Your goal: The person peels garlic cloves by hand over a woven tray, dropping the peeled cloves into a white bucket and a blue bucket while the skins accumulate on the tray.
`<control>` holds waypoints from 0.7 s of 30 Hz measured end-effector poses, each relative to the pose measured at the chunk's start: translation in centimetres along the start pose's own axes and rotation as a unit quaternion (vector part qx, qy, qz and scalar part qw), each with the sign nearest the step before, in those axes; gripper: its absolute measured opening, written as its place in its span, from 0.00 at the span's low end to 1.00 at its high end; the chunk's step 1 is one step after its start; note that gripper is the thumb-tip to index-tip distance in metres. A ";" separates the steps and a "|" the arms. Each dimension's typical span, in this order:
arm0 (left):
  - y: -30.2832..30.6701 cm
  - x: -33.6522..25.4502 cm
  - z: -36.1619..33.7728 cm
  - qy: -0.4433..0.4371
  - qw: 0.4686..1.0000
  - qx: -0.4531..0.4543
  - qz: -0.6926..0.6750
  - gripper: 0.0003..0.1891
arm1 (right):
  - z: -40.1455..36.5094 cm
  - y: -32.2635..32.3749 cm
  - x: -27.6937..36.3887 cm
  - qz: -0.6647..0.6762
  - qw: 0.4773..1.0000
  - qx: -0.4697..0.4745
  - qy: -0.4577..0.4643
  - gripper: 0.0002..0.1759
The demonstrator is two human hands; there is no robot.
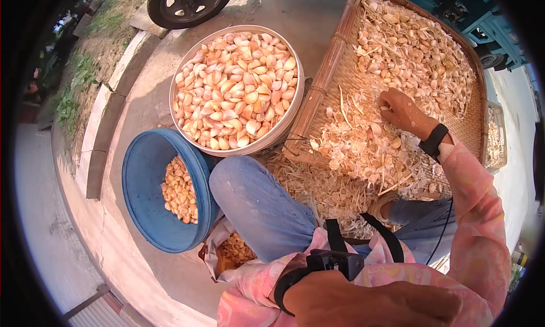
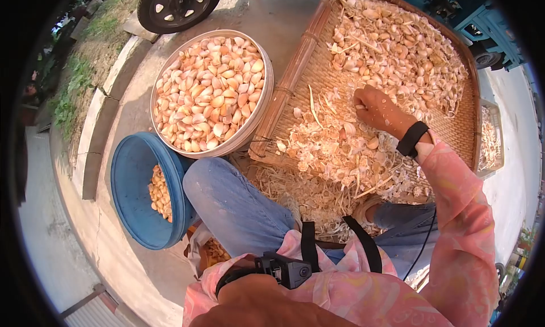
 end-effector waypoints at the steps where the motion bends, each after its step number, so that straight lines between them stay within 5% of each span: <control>1: -0.4 -0.5 -0.1 0.031 0.998 -0.053 -0.003 0.12 | 0.1 0.3 0.3 0.037 0.999 0.000 -0.017 0.05; 4: 0.0 -0.7 -0.4 -0.023 0.999 -0.024 0.014 0.12 | 2.4 0.5 1.5 0.433 0.883 0.005 -0.181 0.05; 7: -0.1 -1.1 0.2 -0.058 0.996 0.002 0.065 0.11 | 7.1 1.9 7.3 0.640 0.762 0.038 -0.096 0.06; 11: 2.0 -1.5 -1.1 0.131 0.989 -0.026 -0.061 0.10 | 11.1 3.0 12.3 0.743 0.666 0.063 -0.030 0.10; 14: 4.0 -1.5 0.4 0.123 0.989 -0.004 -0.077 0.11 | 11.7 3.0 13.7 0.704 0.709 0.046 -0.007 0.20; 15: 4.5 -1.6 0.5 0.126 0.990 -0.027 -0.057 0.11 | 11.5 2.5 13.4 0.592 0.805 0.036 -0.028 0.23; 18: 7.6 -3.5 -0.4 0.195 0.959 -0.203 0.046 0.11 | 9.0 2.1 12.0 0.496 0.866 0.045 -0.034 0.23; 21: 15.7 -4.4 -1.4 0.191 0.925 -0.324 0.051 0.15 | 4.3 1.0 9.3 0.499 0.862 0.037 -0.076 0.16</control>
Point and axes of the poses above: each hand's wrist, its own z-axis towards the middle knuckle, its own y-axis out of the back of the hand, x = y × z, the point moved 7 cm from there along z, towards the middle knuckle, and after that the axes turned 10 degrees about -z, right-handed, at the moved point
